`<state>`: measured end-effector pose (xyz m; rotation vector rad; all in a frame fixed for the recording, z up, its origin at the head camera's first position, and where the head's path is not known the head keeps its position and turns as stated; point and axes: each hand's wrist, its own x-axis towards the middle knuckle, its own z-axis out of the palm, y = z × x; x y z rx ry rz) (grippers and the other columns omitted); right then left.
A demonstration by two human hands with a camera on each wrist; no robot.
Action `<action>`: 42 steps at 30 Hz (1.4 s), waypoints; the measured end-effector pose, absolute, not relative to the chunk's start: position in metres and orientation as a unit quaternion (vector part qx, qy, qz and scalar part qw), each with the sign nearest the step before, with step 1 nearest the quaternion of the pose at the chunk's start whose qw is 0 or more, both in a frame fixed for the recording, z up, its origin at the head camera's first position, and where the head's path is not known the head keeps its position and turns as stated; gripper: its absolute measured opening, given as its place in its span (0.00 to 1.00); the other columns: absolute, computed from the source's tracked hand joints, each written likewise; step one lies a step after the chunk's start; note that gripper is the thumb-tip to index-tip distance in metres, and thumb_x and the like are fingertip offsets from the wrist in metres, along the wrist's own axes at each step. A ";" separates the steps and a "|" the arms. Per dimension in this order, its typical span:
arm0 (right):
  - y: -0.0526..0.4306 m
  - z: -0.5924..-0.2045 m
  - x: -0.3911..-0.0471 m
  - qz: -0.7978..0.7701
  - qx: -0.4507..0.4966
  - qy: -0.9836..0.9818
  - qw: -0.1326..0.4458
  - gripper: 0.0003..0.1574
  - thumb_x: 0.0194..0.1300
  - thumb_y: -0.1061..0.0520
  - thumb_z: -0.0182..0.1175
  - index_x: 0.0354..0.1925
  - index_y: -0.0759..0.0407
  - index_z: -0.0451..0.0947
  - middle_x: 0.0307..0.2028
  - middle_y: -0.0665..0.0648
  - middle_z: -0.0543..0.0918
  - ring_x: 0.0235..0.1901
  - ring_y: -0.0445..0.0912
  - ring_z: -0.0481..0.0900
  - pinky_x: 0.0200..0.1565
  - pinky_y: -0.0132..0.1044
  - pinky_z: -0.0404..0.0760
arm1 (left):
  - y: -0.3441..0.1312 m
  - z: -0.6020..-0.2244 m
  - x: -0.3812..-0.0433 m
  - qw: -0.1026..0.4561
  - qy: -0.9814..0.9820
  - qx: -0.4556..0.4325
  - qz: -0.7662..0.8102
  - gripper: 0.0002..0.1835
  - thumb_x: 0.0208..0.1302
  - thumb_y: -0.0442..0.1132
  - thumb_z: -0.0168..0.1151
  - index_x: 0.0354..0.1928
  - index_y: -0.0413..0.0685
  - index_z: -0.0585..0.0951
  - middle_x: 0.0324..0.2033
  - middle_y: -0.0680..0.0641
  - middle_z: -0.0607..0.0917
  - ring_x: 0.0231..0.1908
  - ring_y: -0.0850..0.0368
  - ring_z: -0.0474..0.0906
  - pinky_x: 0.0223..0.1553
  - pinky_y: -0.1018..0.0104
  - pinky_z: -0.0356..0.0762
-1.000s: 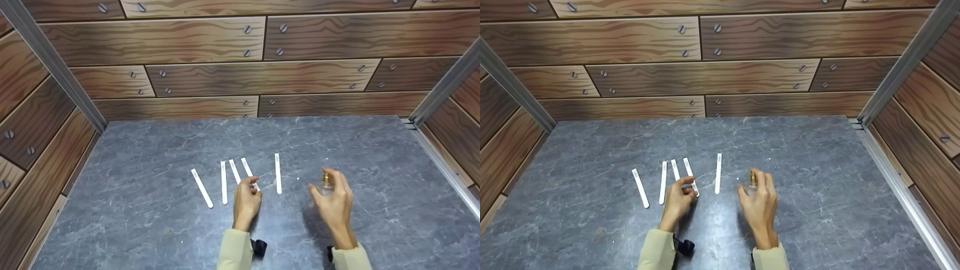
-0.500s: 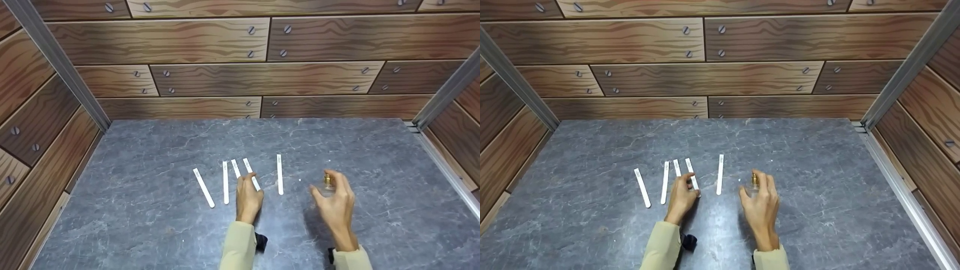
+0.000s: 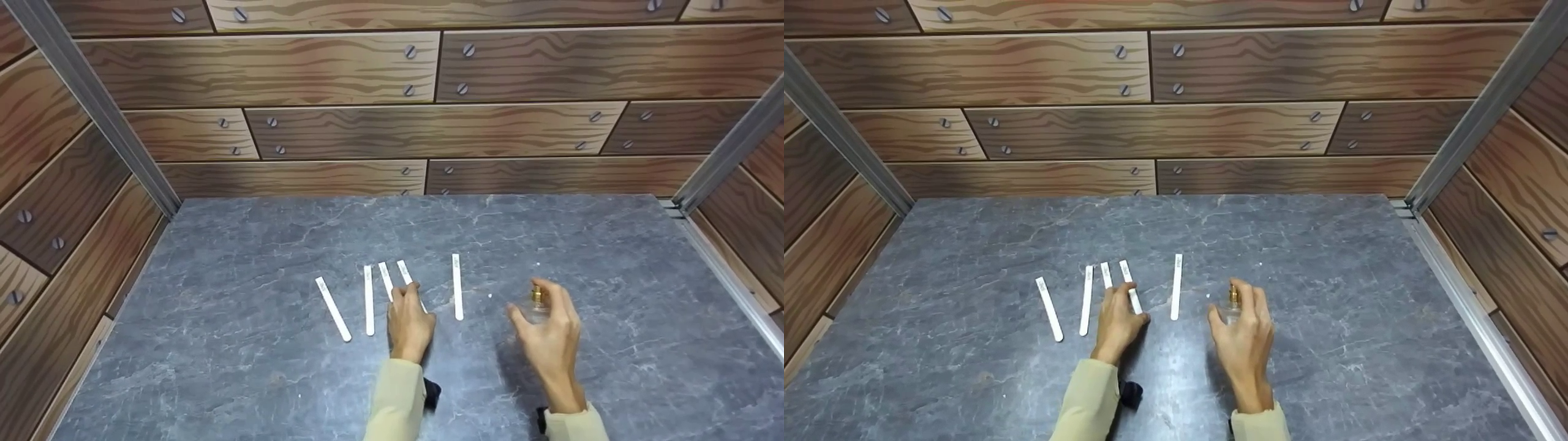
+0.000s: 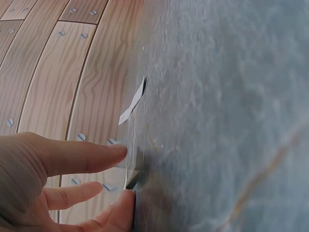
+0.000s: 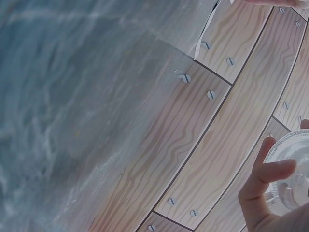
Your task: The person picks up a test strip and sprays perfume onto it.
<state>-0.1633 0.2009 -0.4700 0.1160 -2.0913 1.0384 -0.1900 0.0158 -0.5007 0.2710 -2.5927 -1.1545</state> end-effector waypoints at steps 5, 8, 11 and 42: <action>0.202 -0.471 -0.163 0.406 0.046 -0.822 0.396 0.35 0.37 0.74 0.79 0.48 0.71 0.79 0.36 0.65 0.82 0.34 0.53 0.78 0.42 0.26 0.72 | 0.016 -0.502 -0.189 0.157 -0.903 0.086 -0.389 0.28 0.44 0.18 0.64 0.53 0.36 0.83 0.44 0.37 0.79 0.36 0.36 0.79 0.37 0.47 0.80; 0.203 -0.472 -0.164 0.404 0.047 -0.824 0.395 0.35 0.38 0.75 0.78 0.48 0.71 0.79 0.35 0.65 0.82 0.34 0.52 0.78 0.41 0.26 0.72 | 0.017 -0.501 -0.190 0.158 -0.906 0.085 -0.383 0.28 0.44 0.17 0.64 0.52 0.36 0.84 0.43 0.37 0.79 0.34 0.37 0.79 0.34 0.48 0.80; 0.203 -0.472 -0.164 0.403 0.048 -0.824 0.395 0.35 0.37 0.75 0.79 0.48 0.71 0.79 0.35 0.65 0.82 0.34 0.52 0.78 0.41 0.26 0.72 | 0.017 -0.500 -0.190 0.158 -0.908 0.080 -0.380 0.26 0.44 0.16 0.64 0.49 0.36 0.86 0.41 0.38 0.79 0.33 0.37 0.80 0.31 0.49 0.81; 0.201 -0.471 -0.164 0.412 0.050 -0.822 0.391 0.34 0.37 0.74 0.78 0.47 0.70 0.79 0.36 0.63 0.83 0.34 0.53 0.78 0.42 0.27 0.72 | 0.009 -0.500 -0.187 0.136 -0.896 0.024 -0.423 0.13 0.48 0.21 0.64 0.30 0.44 0.91 0.25 0.47 0.87 0.29 0.49 0.85 0.30 0.58 0.82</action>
